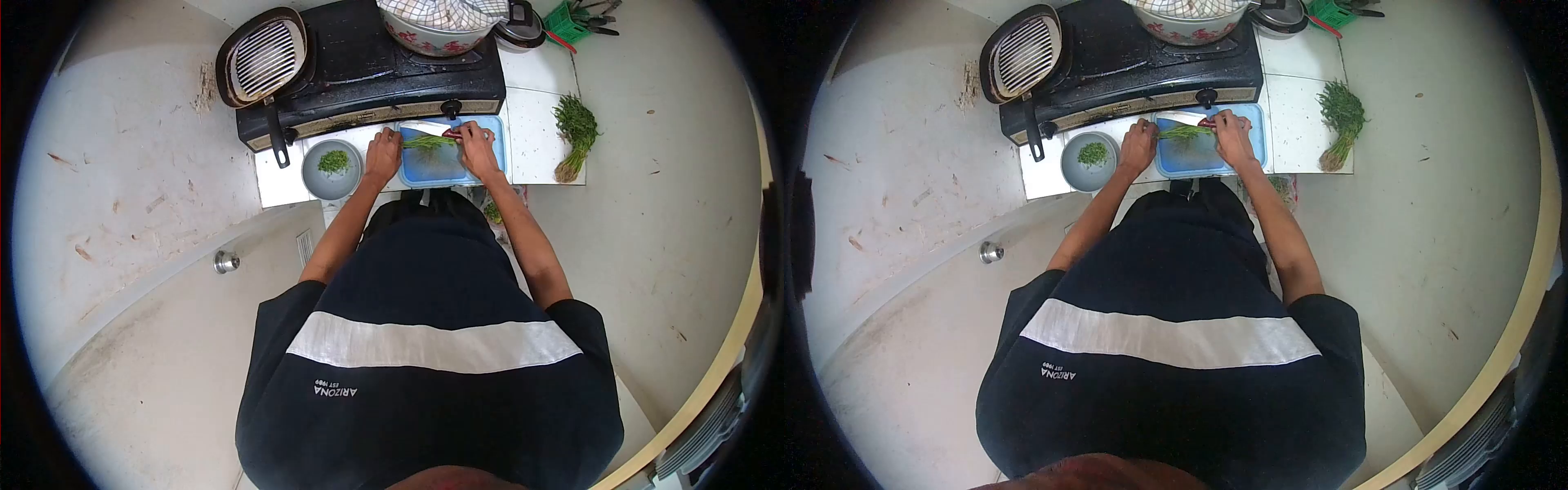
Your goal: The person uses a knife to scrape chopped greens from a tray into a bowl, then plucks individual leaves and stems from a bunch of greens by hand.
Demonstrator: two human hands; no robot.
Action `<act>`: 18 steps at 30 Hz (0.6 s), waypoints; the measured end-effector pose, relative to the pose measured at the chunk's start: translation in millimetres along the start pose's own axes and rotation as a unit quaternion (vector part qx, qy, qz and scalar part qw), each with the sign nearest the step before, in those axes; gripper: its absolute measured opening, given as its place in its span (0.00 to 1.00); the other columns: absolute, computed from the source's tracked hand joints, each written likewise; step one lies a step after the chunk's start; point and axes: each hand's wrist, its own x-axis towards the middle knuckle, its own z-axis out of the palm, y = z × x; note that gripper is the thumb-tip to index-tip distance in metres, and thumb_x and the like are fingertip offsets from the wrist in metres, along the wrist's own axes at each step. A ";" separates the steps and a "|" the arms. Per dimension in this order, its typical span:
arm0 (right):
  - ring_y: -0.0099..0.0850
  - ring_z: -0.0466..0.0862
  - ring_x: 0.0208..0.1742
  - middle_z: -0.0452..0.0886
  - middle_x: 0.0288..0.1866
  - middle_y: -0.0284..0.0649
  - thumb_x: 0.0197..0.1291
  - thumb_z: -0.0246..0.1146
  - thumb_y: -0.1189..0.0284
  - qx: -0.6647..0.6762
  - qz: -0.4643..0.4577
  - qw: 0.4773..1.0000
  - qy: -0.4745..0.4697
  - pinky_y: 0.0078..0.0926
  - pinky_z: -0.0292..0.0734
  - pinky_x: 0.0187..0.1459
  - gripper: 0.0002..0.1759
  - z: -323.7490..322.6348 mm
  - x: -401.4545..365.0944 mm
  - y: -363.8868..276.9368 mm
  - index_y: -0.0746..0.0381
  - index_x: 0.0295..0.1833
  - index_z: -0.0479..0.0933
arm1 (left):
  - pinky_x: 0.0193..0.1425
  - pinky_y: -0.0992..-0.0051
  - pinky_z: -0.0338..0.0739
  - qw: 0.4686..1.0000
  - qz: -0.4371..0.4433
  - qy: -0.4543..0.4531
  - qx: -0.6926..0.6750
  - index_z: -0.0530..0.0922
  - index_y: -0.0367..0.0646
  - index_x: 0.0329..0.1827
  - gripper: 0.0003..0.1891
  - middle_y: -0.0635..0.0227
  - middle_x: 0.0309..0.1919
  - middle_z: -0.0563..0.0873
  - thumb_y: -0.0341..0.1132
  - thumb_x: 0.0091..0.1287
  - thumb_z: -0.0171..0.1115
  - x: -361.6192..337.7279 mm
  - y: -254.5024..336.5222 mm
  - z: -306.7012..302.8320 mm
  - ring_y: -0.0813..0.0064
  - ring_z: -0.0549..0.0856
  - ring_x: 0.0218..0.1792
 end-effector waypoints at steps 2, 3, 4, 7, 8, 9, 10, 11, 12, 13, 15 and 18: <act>0.42 0.77 0.59 0.75 0.55 0.42 0.65 0.61 0.78 0.026 0.004 0.999 0.021 0.50 0.62 0.62 0.17 -6.7 -11.9 6.3 0.61 0.60 0.75 | 0.52 0.55 0.78 1.000 0.008 0.001 0.030 0.81 0.44 0.48 0.10 0.57 0.46 0.81 0.29 0.64 0.63 2.9 0.5 0.8 0.54 0.81 0.49; 0.42 0.77 0.60 0.76 0.55 0.42 0.66 0.60 0.79 0.050 0.007 0.998 0.041 0.49 0.62 0.62 0.17 -10.9 -18.0 9.1 0.60 0.60 0.74 | 0.52 0.55 0.78 0.999 0.010 -0.001 0.031 0.81 0.44 0.48 0.10 0.57 0.46 0.81 0.29 0.64 0.63 3.5 0.7 1.4 0.54 0.81 0.49; 0.42 0.77 0.60 0.77 0.54 0.42 0.67 0.60 0.79 0.062 0.014 0.996 0.062 0.48 0.63 0.62 0.16 -15.2 -25.8 11.6 0.60 0.60 0.75 | 0.51 0.55 0.78 0.999 0.017 0.005 0.029 0.81 0.44 0.47 0.10 0.57 0.45 0.81 0.30 0.64 0.62 5.1 -0.2 1.4 0.54 0.81 0.49; 0.43 0.78 0.59 0.78 0.52 0.43 0.67 0.60 0.78 0.086 0.050 0.992 0.083 0.47 0.63 0.62 0.16 -23.5 -52.1 26.1 0.60 0.59 0.75 | 0.49 0.54 0.78 0.999 0.037 0.012 0.035 0.80 0.43 0.46 0.08 0.57 0.43 0.82 0.31 0.66 0.62 8.4 -3.4 1.2 0.53 0.82 0.48; 0.44 0.78 0.58 0.78 0.52 0.43 0.68 0.59 0.77 0.093 0.062 0.990 0.085 0.47 0.63 0.62 0.15 -25.6 -61.8 32.7 0.60 0.59 0.75 | 0.49 0.54 0.78 0.999 0.036 0.010 0.029 0.80 0.43 0.46 0.07 0.57 0.42 0.82 0.32 0.67 0.61 9.5 -3.4 1.6 0.53 0.82 0.47; 0.44 0.78 0.58 0.78 0.52 0.43 0.68 0.59 0.77 0.094 0.065 0.990 0.085 0.47 0.63 0.62 0.15 -24.0 -73.1 39.6 0.60 0.59 0.75 | 0.49 0.54 0.78 0.999 0.036 0.008 0.022 0.80 0.42 0.46 0.07 0.56 0.42 0.82 0.32 0.68 0.61 9.6 -2.9 1.5 0.53 0.82 0.47; 0.44 0.78 0.58 0.78 0.53 0.43 0.69 0.58 0.76 0.100 0.094 0.986 0.096 0.47 0.63 0.61 0.15 -23.1 -82.4 46.0 0.60 0.60 0.75 | 0.49 0.54 0.78 0.999 0.029 -0.008 0.016 0.80 0.42 0.45 0.07 0.56 0.41 0.82 0.33 0.69 0.60 11.3 -3.1 1.9 0.52 0.82 0.46; 0.44 0.78 0.58 0.78 0.54 0.43 0.70 0.58 0.75 0.107 0.123 0.981 0.108 0.47 0.63 0.61 0.14 -22.1 -89.3 52.7 0.60 0.60 0.75 | 0.49 0.54 0.78 0.999 0.031 -0.008 0.016 0.80 0.42 0.45 0.07 0.56 0.41 0.82 0.33 0.69 0.60 12.7 -3.0 1.9 0.52 0.82 0.46; 0.45 0.78 0.59 0.78 0.55 0.43 0.72 0.57 0.73 0.101 0.156 0.978 0.100 0.48 0.64 0.61 0.14 -21.7 -97.3 56.8 0.59 0.61 0.75 | 0.49 0.54 0.78 0.999 0.027 -0.013 0.014 0.80 0.42 0.46 0.07 0.56 0.42 0.82 0.33 0.69 0.61 12.5 -2.1 1.1 0.52 0.82 0.47; 0.45 0.78 0.59 0.78 0.55 0.43 0.72 0.57 0.73 0.101 0.159 0.977 0.101 0.48 0.64 0.61 0.14 -19.9 -103.3 60.0 0.59 0.61 0.75 | 0.49 0.54 0.78 1.000 0.022 -0.019 0.012 0.80 0.42 0.46 0.07 0.56 0.42 0.82 0.33 0.69 0.61 11.7 -0.5 1.0 0.52 0.82 0.47; 0.44 0.78 0.58 0.78 0.54 0.43 0.68 0.59 0.74 0.088 0.176 0.973 0.118 0.48 0.64 0.60 0.15 -16.8 -109.6 63.3 0.59 0.60 0.76 | 0.50 0.53 0.78 1.000 0.015 -0.017 0.012 0.79 0.42 0.46 0.07 0.56 0.42 0.82 0.33 0.68 0.61 10.4 3.0 0.7 0.52 0.82 0.47; 0.45 0.78 0.57 0.78 0.55 0.44 0.68 0.60 0.74 0.087 0.180 0.974 0.110 0.49 0.65 0.59 0.15 -12.6 -108.9 66.8 0.59 0.60 0.76 | 0.50 0.53 0.78 1.000 0.009 -0.012 0.019 0.79 0.42 0.48 0.09 0.55 0.44 0.82 0.32 0.68 0.62 9.4 7.6 0.0 0.52 0.82 0.47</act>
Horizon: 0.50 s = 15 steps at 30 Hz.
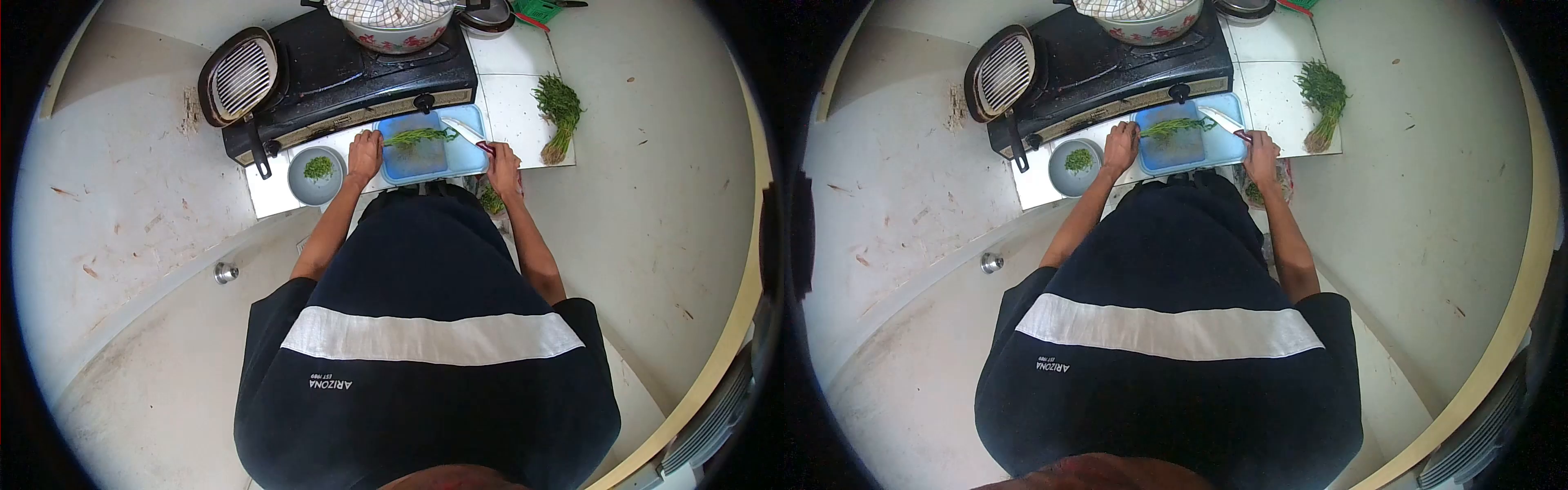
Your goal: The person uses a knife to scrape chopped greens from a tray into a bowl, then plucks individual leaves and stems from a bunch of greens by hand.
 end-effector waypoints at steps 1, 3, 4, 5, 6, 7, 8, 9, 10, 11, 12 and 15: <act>0.45 0.78 0.58 0.78 0.55 0.44 0.69 0.60 0.74 -0.007 0.002 1.000 -0.005 0.50 0.66 0.58 0.15 2.2 1.5 0.4 0.59 0.60 0.76 | 0.50 0.53 0.78 1.000 0.001 0.003 0.006 0.79 0.42 0.49 0.10 0.55 0.45 0.82 0.32 0.67 0.63 -1.2 1.6 0.4 0.52 0.82 0.47; 0.45 0.78 0.58 0.78 0.55 0.44 0.70 0.59 0.73 -0.020 0.023 1.000 -0.006 0.51 0.68 0.58 0.15 9.9 7.9 -0.6 0.58 0.60 0.76 | 0.51 0.53 0.78 1.000 0.003 0.002 -0.005 0.79 0.41 0.50 0.10 0.54 0.45 0.82 0.30 0.67 0.63 -2.7 2.4 -0.4 0.51 0.82 0.48; 0.45 0.77 0.59 0.78 0.55 0.43 0.72 0.58 0.71 -0.032 0.042 0.999 -0.009 0.53 0.70 0.57 0.14 13.2 9.1 -0.5 0.58 0.60 0.76 | 0.52 0.53 0.78 1.000 0.004 0.001 -0.015 0.79 0.41 0.51 0.11 0.53 0.45 0.82 0.29 0.66 0.63 -3.9 3.2 -0.9 0.50 0.82 0.48; 0.45 0.77 0.59 0.78 0.55 0.43 0.72 0.58 0.71 -0.032 0.043 0.999 -0.008 0.53 0.70 0.57 0.14 15.6 10.2 0.0 0.58 0.60 0.76 | 0.52 0.53 0.78 1.000 0.005 0.000 -0.015 0.79 0.41 0.51 0.11 0.53 0.45 0.82 0.29 0.66 0.63 -3.8 4.1 -1.2 0.50 0.82 0.48; 0.45 0.77 0.59 0.78 0.55 0.43 0.71 0.59 0.71 -0.040 0.043 0.998 -0.011 0.53 0.70 0.56 0.14 17.5 11.7 -0.4 0.57 0.60 0.76 | 0.54 0.53 0.78 0.999 0.007 0.011 -0.043 0.78 0.40 0.52 0.12 0.52 0.45 0.81 0.27 0.66 0.62 -3.9 2.8 1.1 0.48 0.81 0.49; 0.45 0.77 0.59 0.78 0.55 0.43 0.71 0.59 0.71 -0.049 0.043 0.998 -0.015 0.54 0.71 0.55 0.15 19.3 12.0 -0.7 0.57 0.60 0.76 | 0.55 0.53 0.78 0.997 0.008 0.022 -0.071 0.78 0.39 0.52 0.13 0.50 0.45 0.81 0.25 0.65 0.61 -4.7 1.0 3.6 0.47 0.81 0.49; 0.45 0.77 0.59 0.78 0.55 0.43 0.71 0.59 0.71 -0.048 0.043 0.998 -0.016 0.54 0.71 0.55 0.15 20.8 11.6 -0.8 0.57 0.60 0.76 | 0.55 0.53 0.78 0.997 0.007 0.021 -0.071 0.78 0.39 0.52 0.13 0.50 0.45 0.81 0.25 0.65 0.61 -5.9 -1.2 6.1 0.47 0.81 0.49; 0.45 0.77 0.59 0.78 0.55 0.43 0.70 0.59 0.71 -0.046 0.043 0.998 -0.016 0.54 0.71 0.55 0.15 21.0 12.2 -1.9 0.57 0.60 0.76 | 0.56 0.54 0.78 0.997 0.005 0.025 -0.075 0.78 0.39 0.52 0.13 0.49 0.45 0.81 0.23 0.65 0.61 -6.3 -1.3 5.5 0.46 0.81 0.49; 0.46 0.77 0.59 0.78 0.55 0.43 0.70 0.60 0.71 -0.044 0.042 0.998 -0.016 0.54 0.71 0.56 0.15 21.4 13.8 -1.9 0.57 0.60 0.77 | 0.57 0.54 0.78 0.996 0.002 0.030 -0.079 0.78 0.38 0.52 0.13 0.48 0.45 0.81 0.22 0.64 0.60 -6.0 -1.1 5.2 0.45 0.81 0.49; 0.46 0.77 0.59 0.78 0.55 0.43 0.70 0.60 0.71 -0.044 0.040 0.998 -0.018 0.54 0.71 0.56 0.15 20.8 14.5 -2.5 0.57 0.60 0.77 | 0.57 0.54 0.78 0.996 0.000 0.030 -0.079 0.78 0.38 0.52 0.13 0.48 0.45 0.81 0.22 0.64 0.60 -6.8 -1.1 4.8 0.45 0.81 0.49; 0.46 0.77 0.59 0.77 0.56 0.42 0.70 0.60 0.71 -0.034 0.036 0.999 -0.014 0.53 0.71 0.56 0.15 20.0 14.6 -2.7 0.57 0.61 0.77 | 0.57 0.54 0.78 0.996 0.004 0.034 -0.086 0.78 0.38 0.51 0.13 0.48 0.44 0.81 0.22 0.64 0.60 -8.0 -1.0 4.0 0.45 0.81 0.49; 0.45 0.77 0.59 0.77 0.57 0.42 0.69 0.61 0.70 -0.032 0.021 0.999 -0.010 0.53 0.70 0.58 0.16 18.8 16.8 -4.1 0.57 0.61 0.77 | 0.55 0.54 0.78 0.996 0.012 0.042 -0.076 0.79 0.38 0.51 0.13 0.49 0.43 0.81 0.22 0.63 0.60 -7.2 -1.2 0.7 0.46 0.81 0.48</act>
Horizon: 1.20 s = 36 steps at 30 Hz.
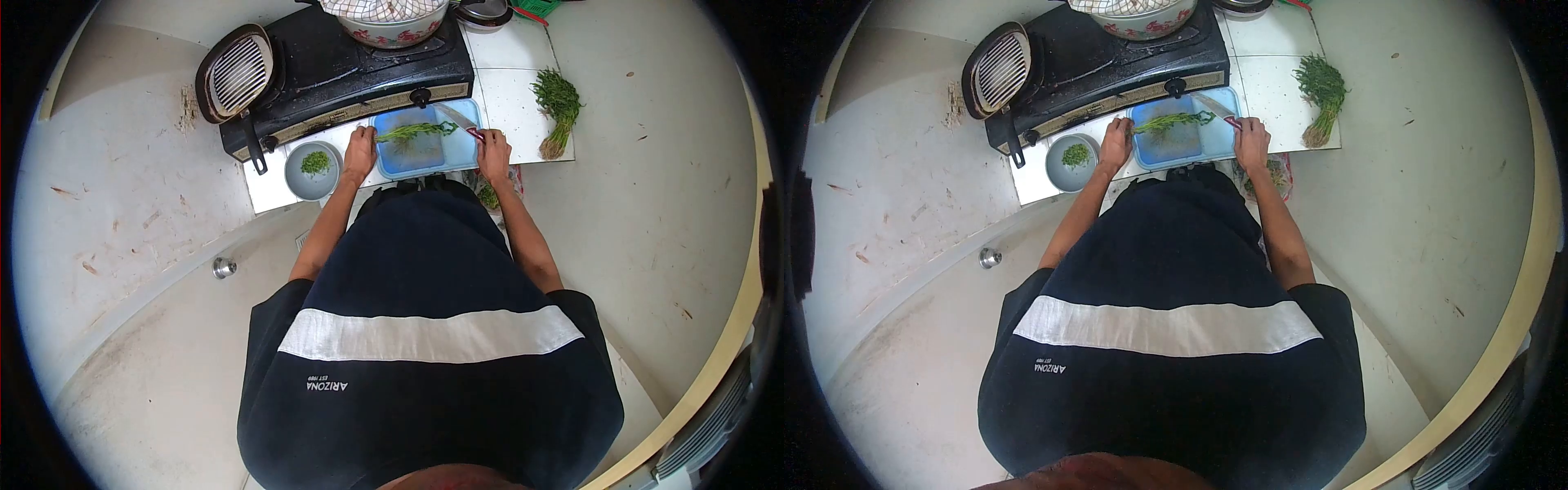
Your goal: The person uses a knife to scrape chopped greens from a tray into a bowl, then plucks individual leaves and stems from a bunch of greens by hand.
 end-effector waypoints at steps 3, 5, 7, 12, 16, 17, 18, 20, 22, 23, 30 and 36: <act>0.44 0.78 0.59 0.77 0.57 0.43 0.67 0.63 0.68 -0.019 -0.018 1.000 0.010 0.51 0.70 0.60 0.18 0.0 2.3 -1.1 0.56 0.61 0.77 | 0.52 0.56 0.78 0.998 0.009 -0.013 0.053 0.80 0.40 0.50 0.12 0.52 0.42 0.83 0.25 0.64 0.61 2.5 2.9 -8.9 0.47 0.81 0.48; 0.43 0.78 0.58 0.77 0.57 0.43 0.66 0.65 0.67 -0.030 -0.026 0.999 0.018 0.50 0.69 0.62 0.19 1.0 3.0 -3.3 0.56 0.61 0.77 | 0.50 0.57 0.78 0.995 0.011 -0.028 0.091 0.81 0.41 0.49 0.11 0.54 0.41 0.83 0.26 0.64 0.61 6.3 9.6 -20.6 0.48 0.81 0.47; 0.43 0.78 0.59 0.76 0.57 0.43 0.65 0.65 0.66 -0.031 -0.022 0.999 0.008 0.52 0.68 0.63 0.21 2.0 2.2 -3.9 0.56 0.62 0.76 | 0.47 0.60 0.79 0.992 0.014 -0.049 0.119 0.83 0.42 0.46 0.09 0.57 0.40 0.86 0.27 0.64 0.62 10.1 15.5 -29.1 0.52 0.84 0.46; 0.44 0.74 0.65 0.75 0.60 0.43 0.65 0.64 0.66 -0.034 -0.022 0.999 0.009 0.64 0.59 0.70 0.22 2.2 -2.0 -7.6 0.57 0.63 0.75 | 0.46 0.64 0.82 0.990 -0.054 -0.084 -0.096 0.84 0.39 0.48 0.10 0.56 0.41 0.90 0.25 0.68 0.58 23.4 18.9 -44.2 0.60 0.89 0.39; 0.46 0.71 0.70 0.73 0.64 0.45 0.65 0.63 0.68 -0.001 -0.001 1.000 0.014 0.75 0.48 0.73 0.21 9.1 -3.0 -7.5 0.60 0.63 0.74 | 0.45 0.73 0.83 0.955 -0.141 -0.081 -0.249 0.84 0.37 0.53 0.10 0.62 0.39 0.88 0.31 0.76 0.59 31.4 40.4 -63.7 0.74 0.89 0.38; 0.46 0.71 0.70 0.73 0.64 0.45 0.65 0.63 0.68 -0.001 -0.001 1.000 0.014 0.75 0.48 0.73 0.21 10.1 -4.3 -6.9 0.60 0.63 0.74 | 0.44 0.75 0.83 0.925 -0.165 -0.071 -0.335 0.83 0.37 0.54 0.10 0.63 0.40 0.88 0.31 0.77 0.59 31.5 41.5 -61.9 0.75 0.89 0.38; 0.46 0.71 0.70 0.72 0.64 0.46 0.65 0.63 0.68 0.005 -0.004 1.000 0.020 0.75 0.48 0.72 0.21 10.3 -4.4 -8.9 0.60 0.63 0.74 | 0.44 0.76 0.84 0.887 -0.187 -0.061 -0.417 0.82 0.36 0.55 0.11 0.64 0.41 0.87 0.32 0.78 0.58 33.4 43.7 -61.9 0.76 0.89 0.37; 0.47 0.71 0.69 0.72 0.64 0.46 0.66 0.63 0.68 0.012 -0.008 1.000 0.026 0.74 0.49 0.72 0.21 10.6 -5.9 -13.2 0.61 0.62 0.73 | 0.44 0.77 0.84 0.883 -0.190 -0.070 -0.423 0.81 0.36 0.57 0.11 0.64 0.43 0.86 0.32 0.79 0.57 34.5 47.9 -62.3 0.76 0.88 0.37; 0.48 0.71 0.68 0.73 0.63 0.46 0.66 0.62 0.69 0.018 -0.039 0.998 0.051 0.75 0.50 0.71 0.19 7.4 -4.8 -21.5 0.61 0.61 0.74 | 0.44 0.78 0.85 0.880 -0.193 -0.078 -0.427 0.80 0.36 0.58 0.12 0.65 0.45 0.85 0.32 0.79 0.57 35.7 47.4 -62.7 0.77 0.88 0.37; 0.48 0.71 0.68 0.73 0.63 0.46 0.66 0.62 0.69 0.017 -0.038 0.998 0.051 0.75 0.50 0.71 0.19 5.9 -5.2 -25.7 0.61 0.61 0.74 | 0.45 0.78 0.85 0.873 -0.211 -0.086 -0.431 0.80 0.36 0.60 0.12 0.67 0.46 0.84 0.30 0.79 0.57 36.0 46.8 -63.3 0.77 0.87 0.38; 0.37 0.86 0.49 0.84 0.49 0.45 0.73 0.60 0.64 0.333 -0.029 0.941 -0.058 0.37 0.77 0.54 0.21 -12.5 13.8 -96.9 0.63 0.65 0.74 | 0.47 0.79 0.83 0.860 -0.170 -0.108 -0.469 0.79 0.37 0.61 0.13 0.67 0.46 0.83 0.26 0.75 0.59 45.8 69.4 -75.1 0.78 0.87 0.39; 0.27 0.89 0.43 0.88 0.48 0.41 0.82 0.50 0.60 0.540 0.040 0.813 -0.215 0.25 0.80 0.46 0.22 -18.9 35.1 -152.4 0.64 0.66 0.76 | 0.51 0.79 0.81 0.883 -0.090 -0.153 -0.435 0.79 0.39 0.61 0.14 0.70 0.44 0.83 0.26 0.74 0.62 37.9 81.6 -65.3 0.79 0.85 0.44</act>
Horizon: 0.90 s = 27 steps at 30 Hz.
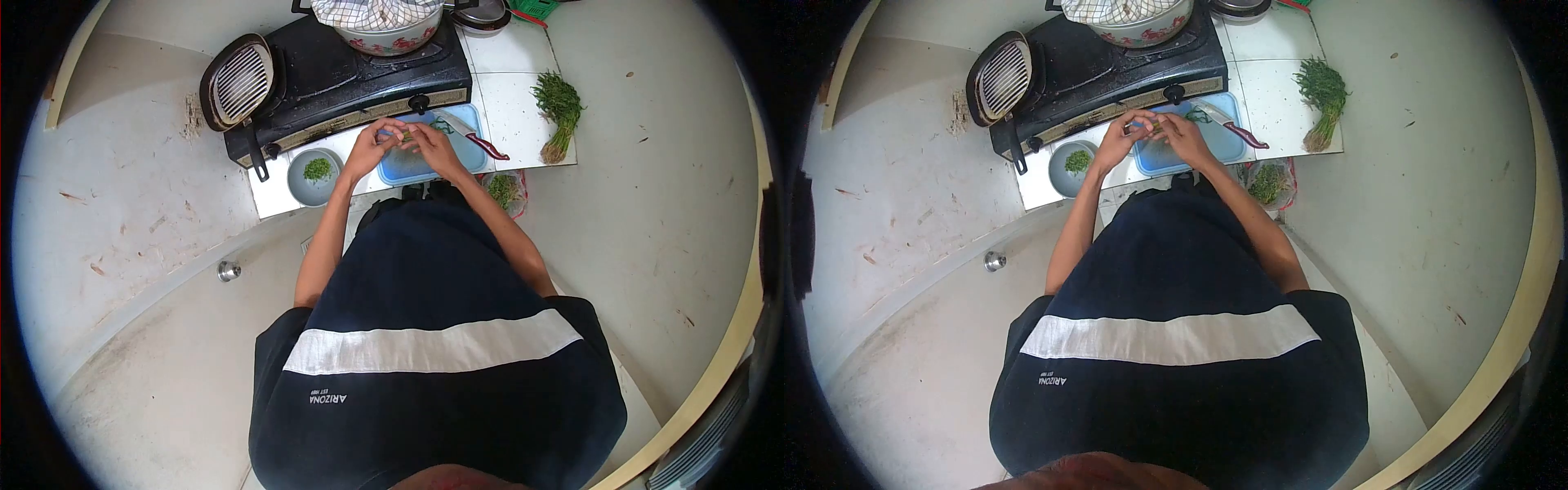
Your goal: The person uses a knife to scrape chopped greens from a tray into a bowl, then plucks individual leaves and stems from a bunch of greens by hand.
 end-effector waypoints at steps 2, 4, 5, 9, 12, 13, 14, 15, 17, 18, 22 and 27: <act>0.27 0.88 0.45 0.88 0.48 0.40 0.81 0.50 0.61 -0.011 -0.019 0.999 0.033 0.24 0.79 0.47 0.20 0.2 5.6 13.0 0.64 0.62 0.78 | 0.50 0.78 0.81 0.997 -0.014 0.010 -0.076 0.80 0.40 0.61 0.14 0.70 0.43 0.84 0.29 0.74 0.64 -6.0 0.1 4.2 0.80 0.85 0.43; 0.26 0.87 0.47 0.88 0.48 0.40 0.80 0.51 0.63 0.015 0.009 1.000 0.019 0.25 0.79 0.48 0.18 -10.4 2.1 12.5 0.63 0.60 0.79 | 0.48 0.76 0.81 0.989 -0.086 0.057 -0.104 0.81 0.42 0.60 0.14 0.70 0.42 0.84 0.33 0.74 0.66 -9.6 -13.3 0.5 0.81 0.85 0.42; 0.26 0.86 0.48 0.88 0.48 0.39 0.79 0.53 0.66 0.041 0.036 0.998 0.009 0.25 0.79 0.49 0.16 -18.0 -0.8 11.7 0.62 0.59 0.80 | 0.48 0.76 0.81 0.989 -0.086 0.062 -0.106 0.81 0.42 0.60 0.14 0.70 0.42 0.84 0.33 0.74 0.66 -11.0 -21.4 -3.1 0.81 0.85 0.42; 0.25 0.85 0.48 0.88 0.47 0.39 0.76 0.55 0.69 0.095 0.101 0.990 -0.025 0.25 0.78 0.51 0.14 -36.7 -18.6 7.0 0.61 0.58 0.80 | 0.46 0.74 0.82 0.988 -0.038 0.073 0.129 0.81 0.45 0.61 0.17 0.63 0.43 0.85 0.41 0.73 0.68 -18.6 -64.1 -5.9 0.77 0.86 0.40; 0.25 0.84 0.50 0.86 0.50 0.40 0.76 0.57 0.70 0.135 0.112 0.983 -0.061 0.27 0.78 0.54 0.15 -46.4 -29.3 4.9 0.61 0.64 0.77 | 0.44 0.73 0.82 0.961 -0.006 0.082 0.264 0.79 0.40 0.57 0.23 0.58 0.43 0.87 0.47 0.69 0.71 -18.2 -83.7 9.9 0.71 0.87 0.38; 0.26 0.84 0.51 0.86 0.51 0.41 0.76 0.57 0.71 0.167 0.109 0.979 -0.052 0.27 0.79 0.54 0.16 -47.0 -32.8 0.8 0.61 0.65 0.76 | 0.41 0.72 0.82 0.969 -0.078 0.077 0.220 0.76 0.36 0.55 0.25 0.56 0.44 0.86 0.48 0.68 0.72 -15.2 -88.9 17.4 0.71 0.87 0.35; 0.27 0.84 0.52 0.85 0.51 0.42 0.76 0.56 0.71 0.199 0.105 0.974 -0.042 0.27 0.79 0.55 0.17 -46.5 -33.9 -3.5 0.61 0.66 0.75 | 0.39 0.71 0.82 0.971 -0.149 0.070 0.175 0.73 0.32 0.53 0.28 0.55 0.44 0.86 0.48 0.67 0.74 -10.4 -93.2 23.9 0.71 0.87 0.33; 0.27 0.84 0.52 0.85 0.51 0.42 0.76 0.56 0.71 0.199 0.104 0.974 -0.040 0.27 0.79 0.55 0.17 -45.7 -34.5 -4.9 0.61 0.66 0.75 | 0.36 0.67 0.86 0.965 -0.233 0.045 0.112 0.66 0.30 0.52 0.31 0.50 0.44 0.86 0.47 0.65 0.76 -6.6 -81.6 30.7 0.69 0.89 0.33; 0.28 0.85 0.53 0.85 0.53 0.43 0.76 0.56 0.72 0.249 0.107 0.962 -0.016 0.27 0.80 0.56 0.18 -45.3 -35.0 -6.9 0.62 0.67 0.73 | 0.37 0.67 0.87 0.964 -0.263 0.046 -0.021 0.65 0.30 0.54 0.33 0.50 0.42 0.86 0.46 0.64 0.77 -2.6 -103.7 46.8 0.67 0.90 0.34; 0.28 0.85 0.53 0.85 0.53 0.43 0.76 0.56 0.72 0.248 0.107 0.963 -0.013 0.27 0.80 0.56 0.18 -45.5 -34.3 -6.1 0.62 0.67 0.73 | 0.37 0.66 0.89 0.944 -0.289 0.048 -0.154 0.64 0.30 0.56 0.35 0.50 0.40 0.87 0.46 0.63 0.78 -2.0 -107.6 52.4 0.66 0.91 0.36; 0.28 0.85 0.52 0.85 0.54 0.44 0.77 0.56 0.72 0.262 0.089 0.961 0.001 0.26 0.81 0.55 0.18 -42.8 -31.9 -8.8 0.62 0.68 0.73 | 0.44 0.60 0.90 0.960 -0.259 0.103 -0.013 0.65 0.30 0.58 0.38 0.46 0.41 0.87 0.48 0.60 0.79 -0.9 -116.0 63.9 0.55 0.92 0.42; 0.27 0.85 0.51 0.85 0.53 0.45 0.76 0.56 0.72 0.273 0.080 0.959 0.001 0.25 0.80 0.54 0.17 -41.7 -41.0 -27.1 0.63 0.67 0.73 | 0.49 0.53 0.86 0.930 -0.081 0.112 0.340 0.72 0.31 0.57 0.34 0.41 0.42 0.87 0.52 0.63 0.73 6.2 -130.9 79.3 0.41 0.89 0.44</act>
